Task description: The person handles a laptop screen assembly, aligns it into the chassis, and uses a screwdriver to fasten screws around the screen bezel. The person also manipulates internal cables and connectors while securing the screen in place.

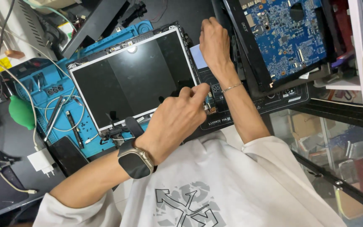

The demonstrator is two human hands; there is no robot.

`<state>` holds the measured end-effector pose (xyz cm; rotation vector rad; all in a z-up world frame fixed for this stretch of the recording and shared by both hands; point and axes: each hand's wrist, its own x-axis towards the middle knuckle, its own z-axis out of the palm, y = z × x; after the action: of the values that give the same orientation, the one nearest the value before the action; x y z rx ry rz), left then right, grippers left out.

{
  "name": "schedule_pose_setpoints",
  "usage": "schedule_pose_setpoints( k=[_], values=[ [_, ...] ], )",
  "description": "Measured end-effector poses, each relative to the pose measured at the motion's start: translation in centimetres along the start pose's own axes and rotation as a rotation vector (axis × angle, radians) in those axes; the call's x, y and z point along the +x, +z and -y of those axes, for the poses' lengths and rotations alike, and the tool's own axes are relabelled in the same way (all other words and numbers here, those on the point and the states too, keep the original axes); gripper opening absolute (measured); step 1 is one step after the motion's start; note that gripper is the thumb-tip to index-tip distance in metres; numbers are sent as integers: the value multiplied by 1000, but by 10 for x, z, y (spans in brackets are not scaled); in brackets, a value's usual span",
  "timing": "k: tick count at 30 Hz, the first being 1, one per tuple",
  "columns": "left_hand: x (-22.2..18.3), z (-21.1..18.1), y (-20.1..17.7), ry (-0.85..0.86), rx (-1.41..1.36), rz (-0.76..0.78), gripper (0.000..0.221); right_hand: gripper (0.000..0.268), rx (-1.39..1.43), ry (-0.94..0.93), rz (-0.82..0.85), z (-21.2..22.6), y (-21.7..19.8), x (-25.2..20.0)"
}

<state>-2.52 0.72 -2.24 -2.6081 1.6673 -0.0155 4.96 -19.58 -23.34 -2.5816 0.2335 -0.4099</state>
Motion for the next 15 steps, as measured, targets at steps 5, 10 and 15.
schedule_pose_setpoints(
  k=[5, 10, 15],
  values=[
    [-14, 21, -6, -86, -179, 19, 12, 11, 85, -88, -48, 5, -8, -9],
    [-37, 64, -24, -230, -219, -45, 10, 9, 557, 7, 114, 39, -55, -30],
    [-56, 79, -25, -421, -324, -303, 13, 10, 803, 72, 384, 52, -69, -56]
  ],
)
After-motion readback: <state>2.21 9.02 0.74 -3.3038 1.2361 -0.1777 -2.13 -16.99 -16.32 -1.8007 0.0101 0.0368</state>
